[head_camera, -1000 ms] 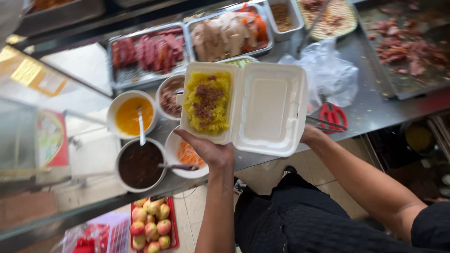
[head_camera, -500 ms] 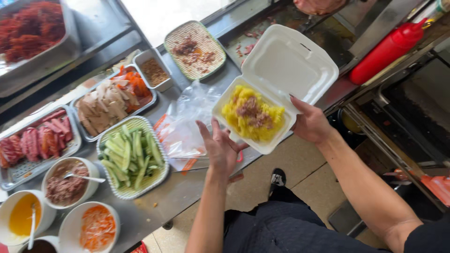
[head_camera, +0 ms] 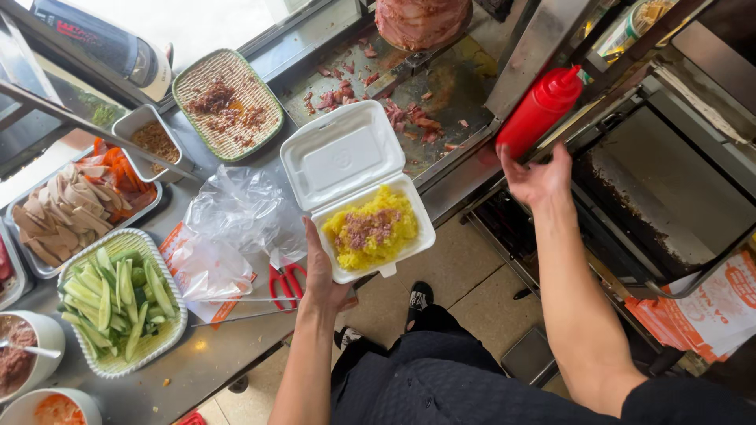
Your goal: The person organizes produce in crates, then uses a scoop and spoon to fill a foam container with yellow rice, tops it with sauces, and uses scissors and tongs to add sliced meats and vegetables.
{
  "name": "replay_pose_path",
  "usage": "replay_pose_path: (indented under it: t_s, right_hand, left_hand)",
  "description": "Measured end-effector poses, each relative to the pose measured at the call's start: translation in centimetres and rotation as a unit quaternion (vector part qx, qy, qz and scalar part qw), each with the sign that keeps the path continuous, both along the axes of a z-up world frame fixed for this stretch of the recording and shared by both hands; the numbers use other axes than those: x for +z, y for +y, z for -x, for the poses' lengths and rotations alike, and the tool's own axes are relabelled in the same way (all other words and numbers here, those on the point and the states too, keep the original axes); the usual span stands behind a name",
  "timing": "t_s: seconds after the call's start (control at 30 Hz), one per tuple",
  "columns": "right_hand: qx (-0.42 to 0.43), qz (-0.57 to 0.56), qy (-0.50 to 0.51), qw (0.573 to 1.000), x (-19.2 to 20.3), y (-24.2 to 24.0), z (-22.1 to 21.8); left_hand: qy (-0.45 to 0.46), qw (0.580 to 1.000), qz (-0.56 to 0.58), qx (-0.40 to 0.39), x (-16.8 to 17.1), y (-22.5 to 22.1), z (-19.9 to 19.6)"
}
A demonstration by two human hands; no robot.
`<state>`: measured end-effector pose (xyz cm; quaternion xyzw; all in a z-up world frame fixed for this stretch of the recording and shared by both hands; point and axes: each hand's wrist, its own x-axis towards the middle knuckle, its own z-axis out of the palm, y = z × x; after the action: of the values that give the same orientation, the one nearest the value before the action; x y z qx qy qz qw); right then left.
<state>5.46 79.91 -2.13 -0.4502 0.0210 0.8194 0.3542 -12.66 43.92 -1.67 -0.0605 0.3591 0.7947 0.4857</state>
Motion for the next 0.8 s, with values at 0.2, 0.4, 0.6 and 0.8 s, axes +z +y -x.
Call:
replay_pose_path:
  t_s: [0.2,0.4,0.6,0.8]
  right_hand:
    - [0.019,0.170,0.177,0.969,-2.6,6.2,1.6]
    - [0.194,-0.119,0.061,0.972,1.9,-5.8,0.7]
    - [0.237,-0.581,0.084,0.774,12.7,-19.9,2.9]
    - [0.341,-0.728,-0.108,0.585,13.9,-27.0,3.9]
  left_hand:
    - [0.012,1.000,0.013,0.022,-1.6,-1.6,-0.2]
    - [0.040,0.994,-0.055,0.086,-2.0,-5.7,1.2]
    - [0.045,0.991,-0.052,0.116,-3.3,-5.6,1.5]
    - [0.040,0.990,-0.058,0.125,-4.2,-4.8,1.1]
